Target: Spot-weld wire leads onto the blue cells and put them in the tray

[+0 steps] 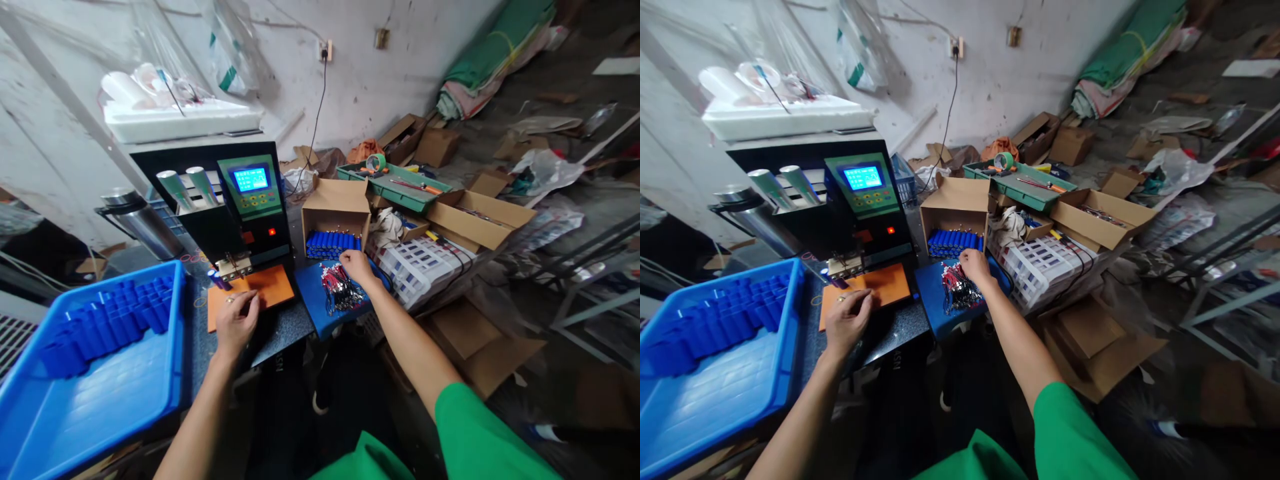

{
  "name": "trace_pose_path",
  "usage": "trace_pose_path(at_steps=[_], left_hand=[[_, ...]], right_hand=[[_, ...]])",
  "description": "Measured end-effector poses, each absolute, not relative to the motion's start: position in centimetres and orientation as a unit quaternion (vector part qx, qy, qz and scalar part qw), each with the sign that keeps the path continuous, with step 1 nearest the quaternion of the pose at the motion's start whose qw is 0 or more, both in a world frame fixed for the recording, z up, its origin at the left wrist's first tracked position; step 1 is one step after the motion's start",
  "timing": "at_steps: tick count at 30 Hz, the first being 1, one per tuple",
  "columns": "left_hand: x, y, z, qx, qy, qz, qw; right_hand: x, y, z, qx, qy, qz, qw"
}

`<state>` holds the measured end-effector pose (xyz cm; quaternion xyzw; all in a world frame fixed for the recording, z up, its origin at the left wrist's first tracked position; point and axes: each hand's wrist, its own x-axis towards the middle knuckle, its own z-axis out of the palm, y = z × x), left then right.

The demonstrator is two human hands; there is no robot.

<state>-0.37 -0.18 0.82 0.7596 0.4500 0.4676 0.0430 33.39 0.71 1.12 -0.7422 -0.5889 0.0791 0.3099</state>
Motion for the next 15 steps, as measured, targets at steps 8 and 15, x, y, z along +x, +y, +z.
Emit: trace_pose_path(at_steps=[8,15], left_hand=[[-0.5,-0.2,0.7,0.760,0.453,0.463,0.047],[-0.6,-0.1,0.4,0.755,0.463,0.461,0.056]], right_hand=[[29.8,4.4,2.1,-0.767,-0.597,0.151,0.179],[28.7,5.2,1.9,-0.799,-0.557,0.163,0.157]])
